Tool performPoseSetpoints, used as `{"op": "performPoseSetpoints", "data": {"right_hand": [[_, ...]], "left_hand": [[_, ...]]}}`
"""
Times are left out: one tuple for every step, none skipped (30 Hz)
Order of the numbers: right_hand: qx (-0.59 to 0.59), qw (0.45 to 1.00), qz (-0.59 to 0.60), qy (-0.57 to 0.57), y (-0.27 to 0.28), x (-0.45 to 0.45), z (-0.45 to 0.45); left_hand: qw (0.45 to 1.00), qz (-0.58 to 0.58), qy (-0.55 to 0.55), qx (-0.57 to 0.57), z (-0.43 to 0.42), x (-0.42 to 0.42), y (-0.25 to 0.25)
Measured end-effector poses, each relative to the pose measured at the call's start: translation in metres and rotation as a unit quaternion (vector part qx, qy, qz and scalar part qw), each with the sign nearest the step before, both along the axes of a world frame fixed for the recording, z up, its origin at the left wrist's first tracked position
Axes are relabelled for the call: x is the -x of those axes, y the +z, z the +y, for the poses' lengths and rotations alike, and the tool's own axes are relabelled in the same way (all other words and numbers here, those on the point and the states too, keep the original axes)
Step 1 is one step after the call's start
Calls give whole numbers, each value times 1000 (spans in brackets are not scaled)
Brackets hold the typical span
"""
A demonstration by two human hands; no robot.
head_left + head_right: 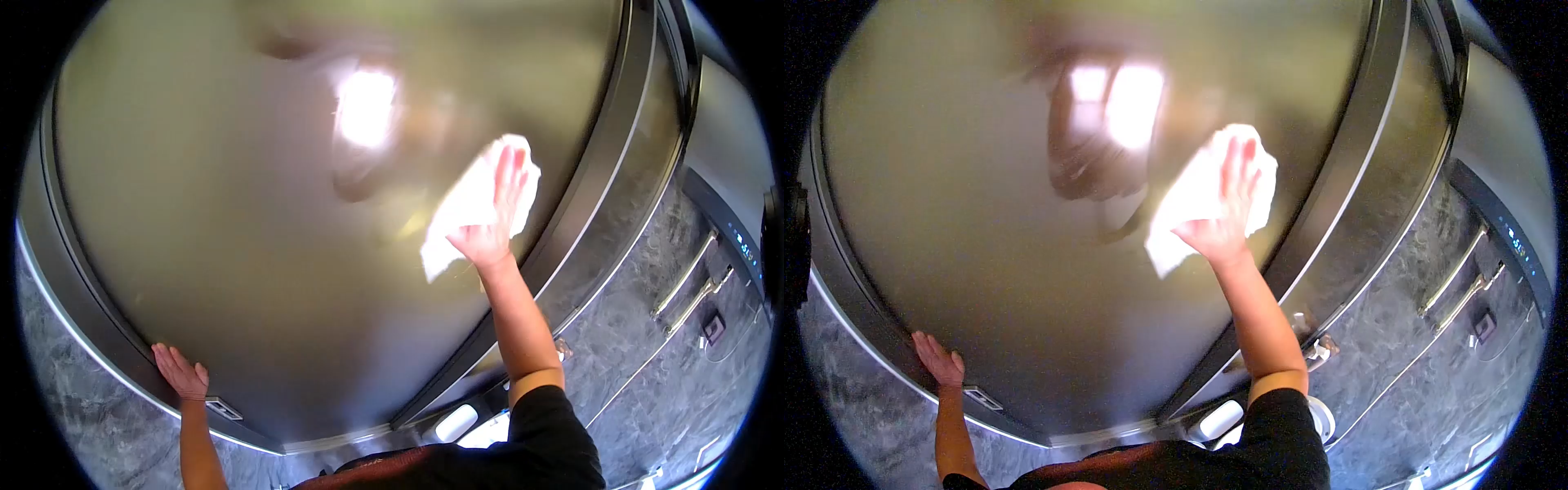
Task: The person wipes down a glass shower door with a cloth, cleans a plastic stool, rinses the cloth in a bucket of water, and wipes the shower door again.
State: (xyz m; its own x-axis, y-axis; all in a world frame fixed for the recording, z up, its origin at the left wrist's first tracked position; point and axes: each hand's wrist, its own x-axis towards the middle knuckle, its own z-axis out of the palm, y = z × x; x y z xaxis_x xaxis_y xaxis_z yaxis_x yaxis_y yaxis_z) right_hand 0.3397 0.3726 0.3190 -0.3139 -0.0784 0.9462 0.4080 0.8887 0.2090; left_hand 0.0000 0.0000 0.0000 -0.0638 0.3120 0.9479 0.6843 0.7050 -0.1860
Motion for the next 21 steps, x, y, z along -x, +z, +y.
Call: {"op": "performPoseSetpoints", "data": {"right_hand": [[1,1000,-2,5,0,2,0],[-50,998,-26,-30,18,17,-12],[-83,995,-56,-26,36,31,-29],[-132,990,-47,-16,54,51,-38],[-186,982,-20,-17,73,70,-56],[-198,980,-6,-20,86,88,-77],[-230,973,-1,-18,103,103,-97],[-255,967,-7,6,118,115,-121],[-216,976,-35,-19,131,125,-146],[-175,981,-60,-50,141,133,-162],[-191,979,-55,-35,150,146,-170],[-219,975,-9,-25,165,162,-175],[-244,969,39,-16,181,175,-180],[-261,963,59,-36,197,186,-188],[-269,961,61,-20,207,195,-201],[-254,966,52,-6,216,200,-216],[-234,971,41,7,223,205,-229],[-246,969,26,10,228,213,-238],[-252,967,24,23,233,224,-245],[-281,960,0,14,239,234,-252],[-294,956,-1,11,239,244,-258]], "left_hand": [[1000,-7,4,9,0,-3,1],[1000,-13,11,18,0,-5,3],[999,-45,14,14,4,-27,-15],[999,-39,-2,9,7,-24,-10],[999,-33,-17,2,9,-19,-9],[999,-28,-12,16,-2,-2,-2],[1000,-26,3,2,-1,1,-4],[999,-48,-16,-3,7,-10,-18],[998,-58,-33,5,1,-10,-20],[998,-55,-32,15,-3,-4,-18],[998,-53,-16,-2,-5,0,-18],[998,-49,-27,8,-8,3,-17],[998,-43,-39,18,-8,7,-15],[998,-50,-32,14,-8,8,-16],[999,-52,-16,3,-9,8,-18],[998,-56,-28,6,-7,9,-19],[997,-62,-42,12,-9,9,-20],[997,-64,-40,9,-12,6,-19],[997,-69,-29,2,-11,5,-19],[997,-71,-39,6,-11,5,-19],[996,-73,-49,12,-12,6,-18]]}}
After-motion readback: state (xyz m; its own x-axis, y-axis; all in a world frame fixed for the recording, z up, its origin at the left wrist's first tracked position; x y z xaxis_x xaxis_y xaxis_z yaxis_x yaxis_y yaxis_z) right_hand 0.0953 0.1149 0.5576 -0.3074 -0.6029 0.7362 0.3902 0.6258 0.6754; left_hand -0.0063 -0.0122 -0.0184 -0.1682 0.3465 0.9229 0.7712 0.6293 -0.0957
